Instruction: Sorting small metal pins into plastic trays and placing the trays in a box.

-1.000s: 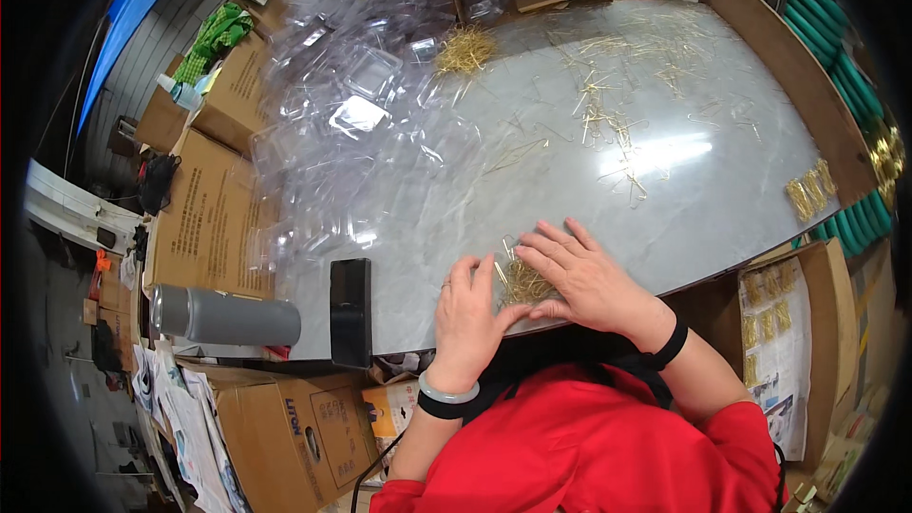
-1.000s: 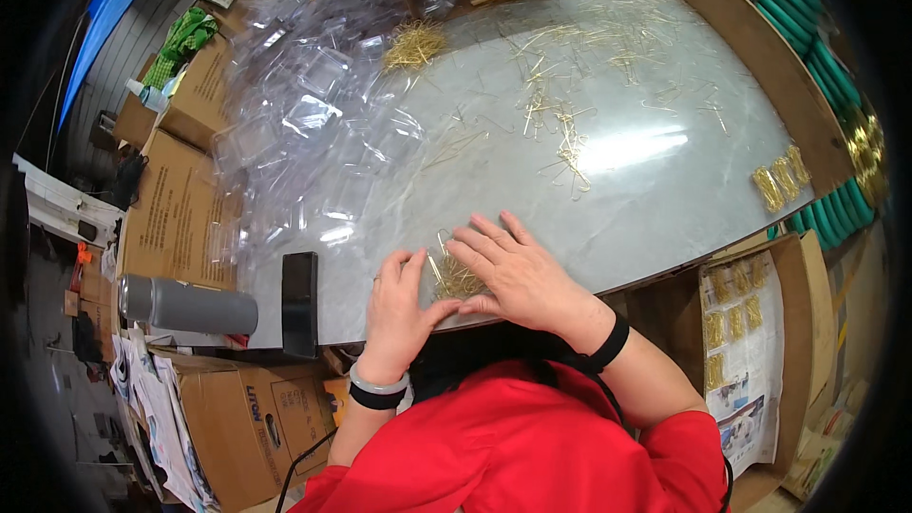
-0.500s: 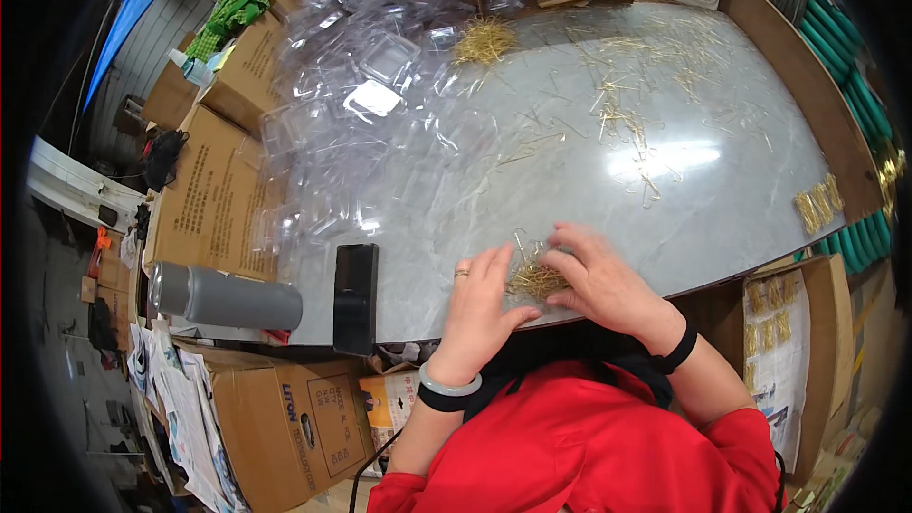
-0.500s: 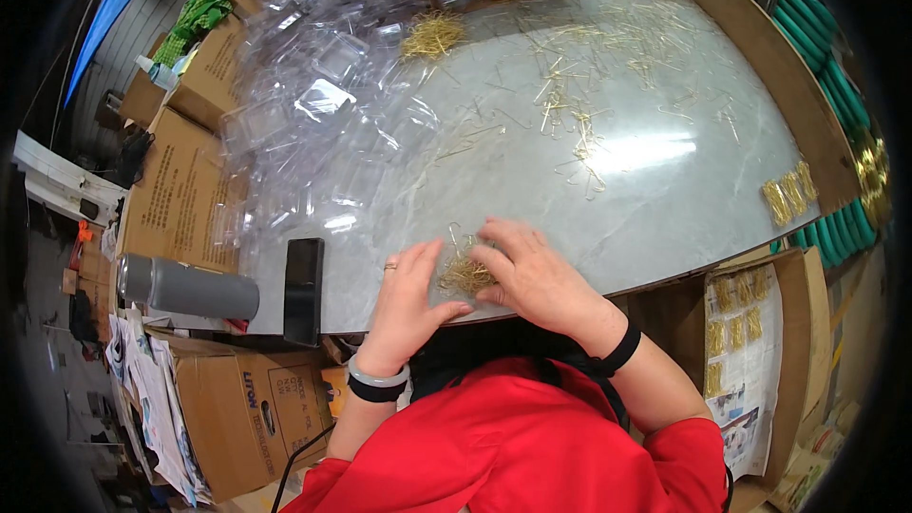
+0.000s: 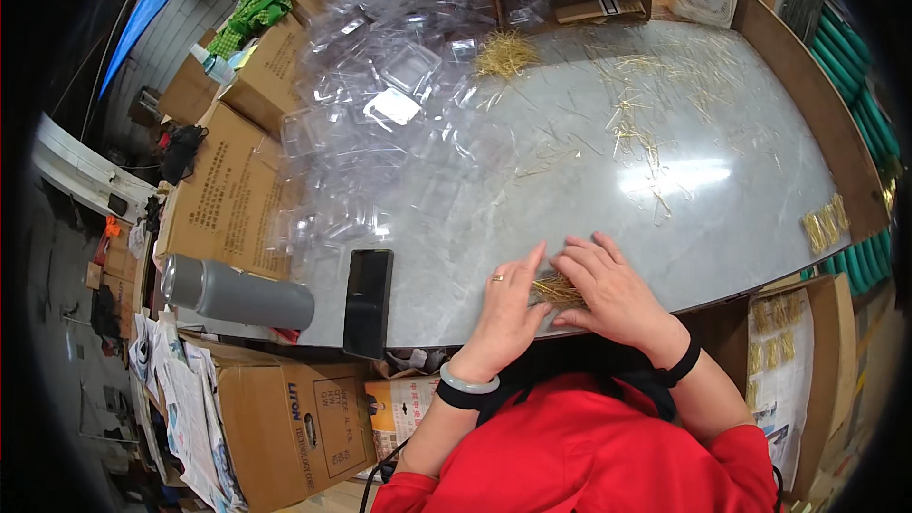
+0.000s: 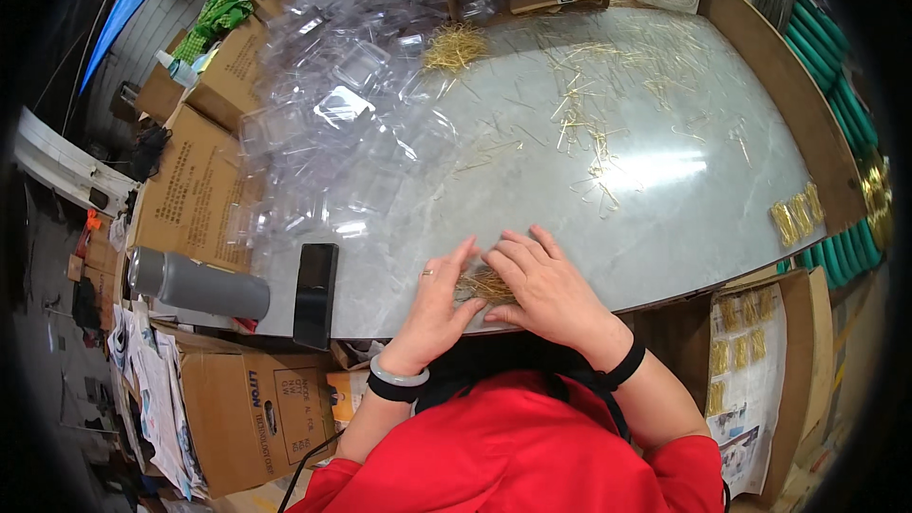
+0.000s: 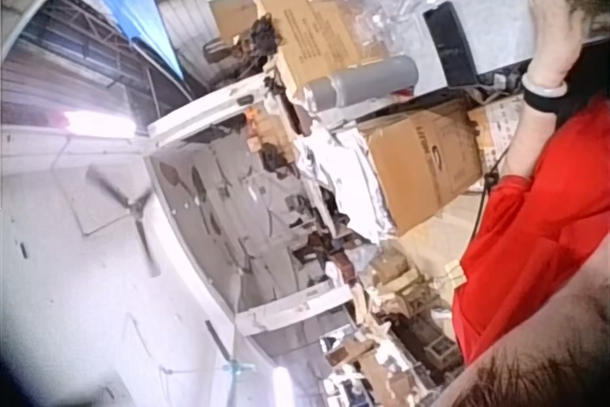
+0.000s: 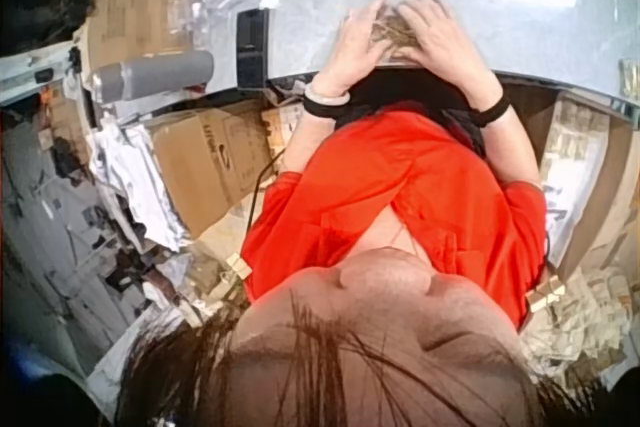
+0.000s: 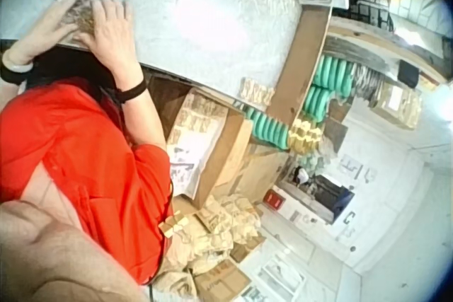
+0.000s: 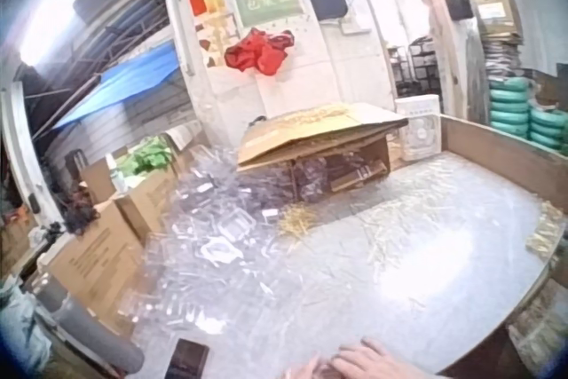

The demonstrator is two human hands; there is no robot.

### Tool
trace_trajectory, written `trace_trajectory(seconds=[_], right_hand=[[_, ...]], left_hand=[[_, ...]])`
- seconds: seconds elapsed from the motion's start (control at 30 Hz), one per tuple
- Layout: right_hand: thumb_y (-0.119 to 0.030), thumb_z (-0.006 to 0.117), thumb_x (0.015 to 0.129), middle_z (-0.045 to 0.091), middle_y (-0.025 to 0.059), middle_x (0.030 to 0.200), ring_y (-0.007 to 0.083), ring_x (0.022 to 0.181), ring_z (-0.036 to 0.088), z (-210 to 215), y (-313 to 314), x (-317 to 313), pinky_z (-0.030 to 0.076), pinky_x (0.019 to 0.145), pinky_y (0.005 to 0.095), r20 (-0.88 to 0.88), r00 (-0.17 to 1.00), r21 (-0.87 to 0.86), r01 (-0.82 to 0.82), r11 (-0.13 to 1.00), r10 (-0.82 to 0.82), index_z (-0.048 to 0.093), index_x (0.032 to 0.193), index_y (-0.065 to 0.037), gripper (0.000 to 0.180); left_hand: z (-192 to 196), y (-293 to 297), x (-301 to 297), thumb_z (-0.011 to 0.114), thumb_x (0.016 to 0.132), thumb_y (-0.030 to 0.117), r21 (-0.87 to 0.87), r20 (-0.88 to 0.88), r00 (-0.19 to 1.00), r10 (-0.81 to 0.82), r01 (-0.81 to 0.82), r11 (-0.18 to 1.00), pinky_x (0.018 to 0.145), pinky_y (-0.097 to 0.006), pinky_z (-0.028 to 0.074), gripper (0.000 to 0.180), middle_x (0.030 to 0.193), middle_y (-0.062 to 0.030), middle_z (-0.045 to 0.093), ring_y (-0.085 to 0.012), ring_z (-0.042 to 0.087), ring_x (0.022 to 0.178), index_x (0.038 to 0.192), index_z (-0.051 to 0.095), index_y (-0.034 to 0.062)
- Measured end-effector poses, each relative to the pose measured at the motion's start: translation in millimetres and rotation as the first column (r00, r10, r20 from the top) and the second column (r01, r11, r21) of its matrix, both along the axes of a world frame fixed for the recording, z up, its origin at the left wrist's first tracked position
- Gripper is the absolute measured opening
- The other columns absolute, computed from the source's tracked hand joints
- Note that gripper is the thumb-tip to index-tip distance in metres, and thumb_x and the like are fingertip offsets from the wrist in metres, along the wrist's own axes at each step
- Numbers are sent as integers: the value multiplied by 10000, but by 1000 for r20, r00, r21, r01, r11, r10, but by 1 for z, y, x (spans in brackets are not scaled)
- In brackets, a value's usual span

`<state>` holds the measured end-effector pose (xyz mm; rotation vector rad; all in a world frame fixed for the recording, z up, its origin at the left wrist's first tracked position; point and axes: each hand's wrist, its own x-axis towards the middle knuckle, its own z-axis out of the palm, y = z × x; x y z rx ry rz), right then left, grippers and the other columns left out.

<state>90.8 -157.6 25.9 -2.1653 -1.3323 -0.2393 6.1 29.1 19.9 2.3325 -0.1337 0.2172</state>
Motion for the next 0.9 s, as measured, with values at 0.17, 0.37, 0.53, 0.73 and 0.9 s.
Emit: trace_trajectory(seconds=[0.17, 0.37, 0.53, 0.73, 0.9], right_hand=[[-225, 799, 784, 541, 153, 1270, 359, 1239, 516, -11, -7, 2, 446, 1035, 421, -147, 989, -81, -12, 997, 0, 517, 1216, -41, 548], [-174, 792, 788, 535, 170, 1266, 375, 1188, 549, -12, -2, 1, 486, 987, 427, -112, 993, 93, -23, 995, 34, 506, 1216, -13, 540], [-169, 789, 799, 526, 166, 1291, 383, 1182, 551, -15, -5, 4, 491, 984, 416, -117, 992, 87, -44, 995, 54, 506, 1223, -19, 532], [-189, 792, 786, 554, 145, 1277, 354, 1218, 541, 0, -17, 9, 453, 1046, 430, -71, 997, 56, -4, 998, 8, 510, 1288, -38, 594], [-204, 798, 771, 533, 164, 1320, 352, 1248, 526, -10, -19, 10, 422, 1107, 440, -69, 997, -44, -49, 998, 46, 476, 1342, -18, 681]], left_hand=[[-2, -12, -12, 665, 854, -27, 83, 37, 982, 183, -186, 979, 1109, -451, 369, 696, 1423, -266, 425, -406, 447, 1304, 1490, 383, 3], [-14, -41, -8, 483, 872, -112, -40, 112, 976, 188, -185, 982, 1128, -446, 362, 640, 1450, -285, 404, -433, 421, 1358, 1493, 354, -33], [-12, -33, -4, 476, 815, -136, -257, 57, 994, 90, -73, 964, 1181, -457, 308, 739, 1520, -264, 334, -446, 325, 1432, 1524, 284, -47], [-9, -13, -7, 575, 860, -51, 114, 60, 996, 62, -68, 991, 1212, -515, 224, 727, 1513, -267, 358, -442, 278, 1465, 1525, 283, -39], [-14, -31, -2, 614, 902, 3, 126, 37, 998, 59, -63, 990, 1178, -502, 293, 652, 1495, -279, 381, -480, 348, 1407, 1497, 347, -25]])
